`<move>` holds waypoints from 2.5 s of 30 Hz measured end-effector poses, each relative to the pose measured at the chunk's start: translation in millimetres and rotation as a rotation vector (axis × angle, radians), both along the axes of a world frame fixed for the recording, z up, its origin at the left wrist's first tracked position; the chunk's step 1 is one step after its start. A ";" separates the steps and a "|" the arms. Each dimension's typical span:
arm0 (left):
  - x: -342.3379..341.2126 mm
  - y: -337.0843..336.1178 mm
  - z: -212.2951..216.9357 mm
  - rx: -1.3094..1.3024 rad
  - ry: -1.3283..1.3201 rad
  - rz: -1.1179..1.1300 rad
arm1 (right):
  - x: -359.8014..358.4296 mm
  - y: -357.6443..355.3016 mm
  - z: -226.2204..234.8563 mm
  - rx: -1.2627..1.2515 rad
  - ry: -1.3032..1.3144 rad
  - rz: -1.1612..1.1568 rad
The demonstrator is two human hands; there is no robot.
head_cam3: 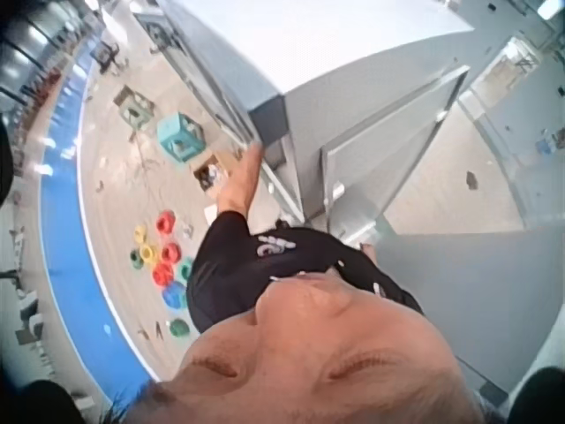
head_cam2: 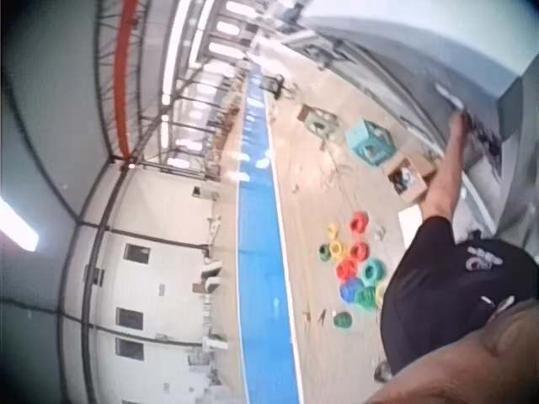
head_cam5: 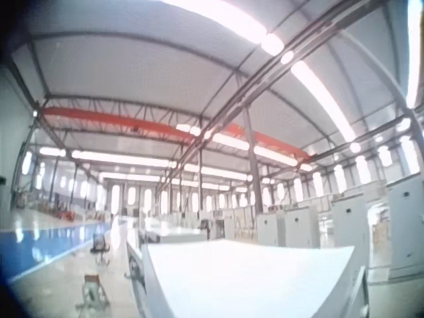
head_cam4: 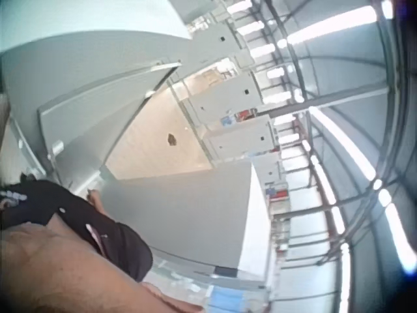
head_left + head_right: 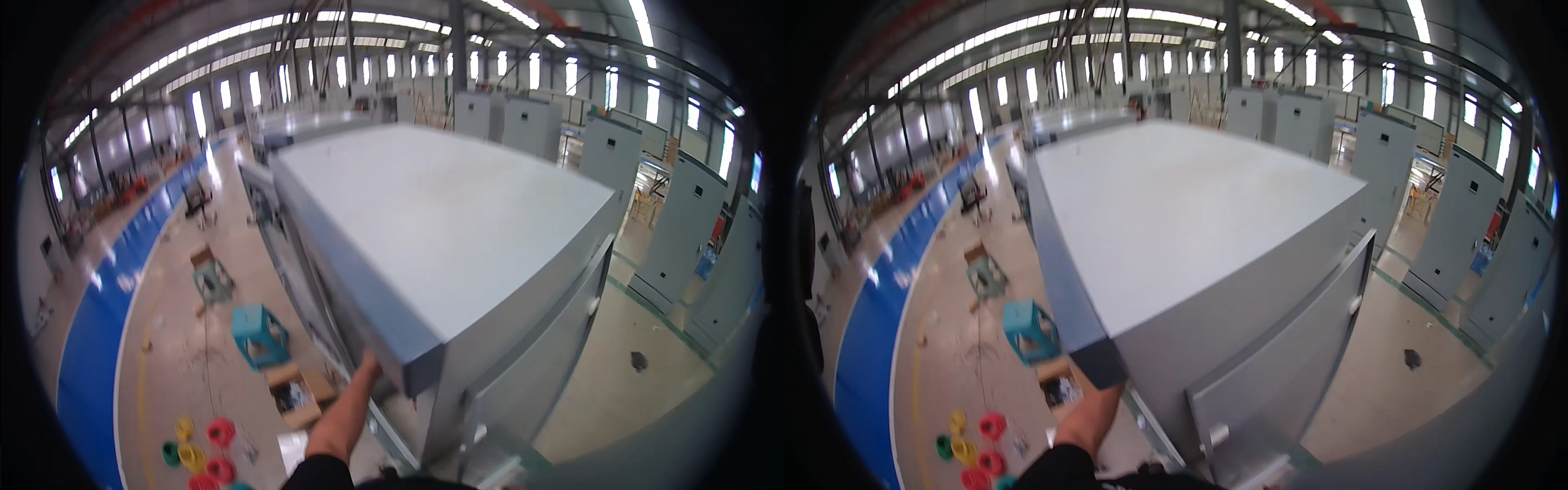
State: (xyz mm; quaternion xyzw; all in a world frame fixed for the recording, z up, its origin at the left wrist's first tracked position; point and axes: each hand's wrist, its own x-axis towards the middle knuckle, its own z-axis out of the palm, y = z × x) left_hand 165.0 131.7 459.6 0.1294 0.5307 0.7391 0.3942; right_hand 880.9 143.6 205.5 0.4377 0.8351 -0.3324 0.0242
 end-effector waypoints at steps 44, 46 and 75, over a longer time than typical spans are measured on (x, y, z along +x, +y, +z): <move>-74.5 -77.1 234.4 -0.087 0.725 -0.638 | -21.3 -92.5 -7.9 -0.471 0.175 -1.042; -74.2 -84.7 251.8 0.140 0.628 -0.746 | -12.3 -77.4 -14.4 -0.550 0.101 -0.990; 14.5 -123.9 185.4 -0.333 0.448 -0.232 | -16.0 -60.5 57.2 -0.323 0.116 -0.488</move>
